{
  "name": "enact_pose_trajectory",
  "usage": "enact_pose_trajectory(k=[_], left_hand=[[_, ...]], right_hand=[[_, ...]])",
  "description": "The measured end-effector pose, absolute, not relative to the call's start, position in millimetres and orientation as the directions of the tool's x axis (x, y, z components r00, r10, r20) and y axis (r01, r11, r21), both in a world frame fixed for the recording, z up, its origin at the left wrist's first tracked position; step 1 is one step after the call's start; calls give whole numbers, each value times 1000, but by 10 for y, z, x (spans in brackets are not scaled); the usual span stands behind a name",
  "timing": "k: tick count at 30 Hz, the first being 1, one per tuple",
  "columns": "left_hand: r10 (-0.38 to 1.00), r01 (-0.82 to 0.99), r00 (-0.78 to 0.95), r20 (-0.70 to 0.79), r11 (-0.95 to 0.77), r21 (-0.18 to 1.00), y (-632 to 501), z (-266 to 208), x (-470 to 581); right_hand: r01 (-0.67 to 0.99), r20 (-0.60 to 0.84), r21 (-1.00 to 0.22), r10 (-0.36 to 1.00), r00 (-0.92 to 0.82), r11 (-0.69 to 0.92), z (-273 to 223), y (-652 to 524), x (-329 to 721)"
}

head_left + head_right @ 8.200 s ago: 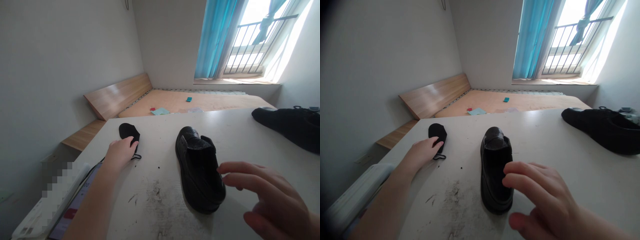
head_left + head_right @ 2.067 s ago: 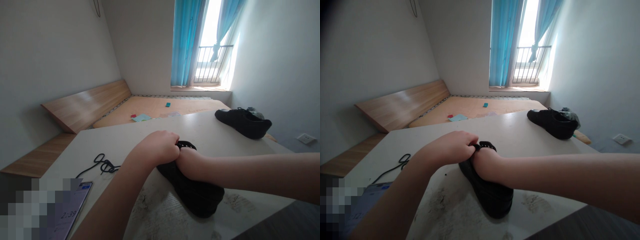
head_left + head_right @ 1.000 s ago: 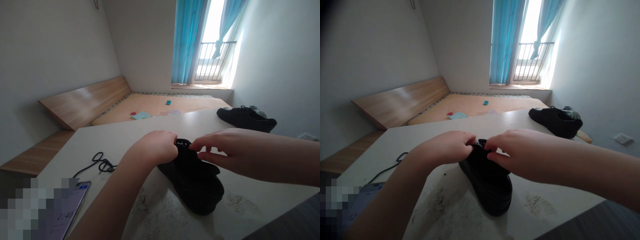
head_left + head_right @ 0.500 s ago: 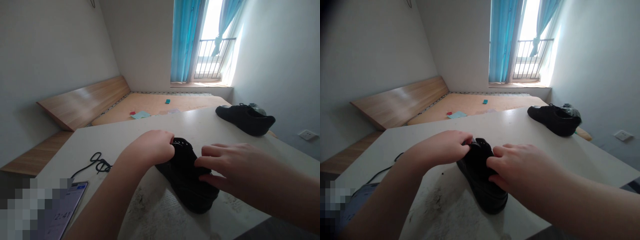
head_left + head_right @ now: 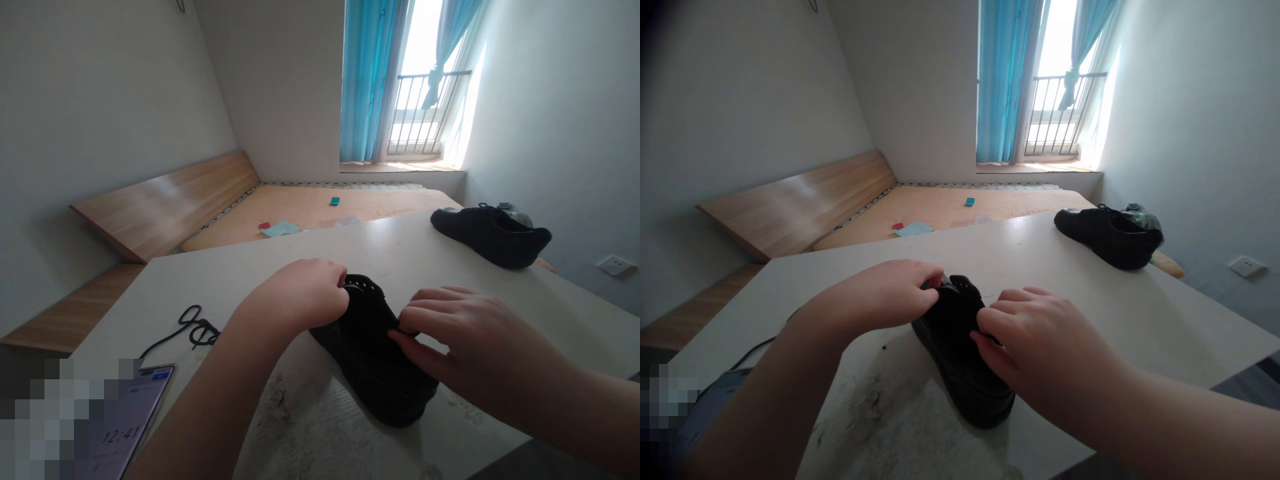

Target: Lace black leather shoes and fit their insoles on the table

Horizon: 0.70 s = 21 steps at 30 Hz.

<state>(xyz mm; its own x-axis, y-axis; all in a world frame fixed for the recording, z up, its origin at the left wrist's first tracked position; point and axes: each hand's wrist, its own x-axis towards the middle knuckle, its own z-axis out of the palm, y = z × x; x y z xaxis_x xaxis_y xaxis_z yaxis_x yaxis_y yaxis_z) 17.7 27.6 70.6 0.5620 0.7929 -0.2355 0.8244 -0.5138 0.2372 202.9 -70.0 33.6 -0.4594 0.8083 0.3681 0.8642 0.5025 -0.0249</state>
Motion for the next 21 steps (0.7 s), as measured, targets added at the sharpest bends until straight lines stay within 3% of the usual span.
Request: enact_pose_trajectory(k=[6, 13, 21], left_hand=[[790, 820, 567, -234, -518, 243, 277, 705, 173], [797, 825, 559, -228, -509, 244, 269, 701, 181], [800, 828, 556, -223, -511, 232, 249, 701, 178]], right_hand=[[872, 562, 23, 715, -416, 489, 306, -751, 2088], [868, 396, -175, 841, -369, 464, 285, -841, 2128], [858, 438, -165, 816, -378, 486, 213, -843, 2181]])
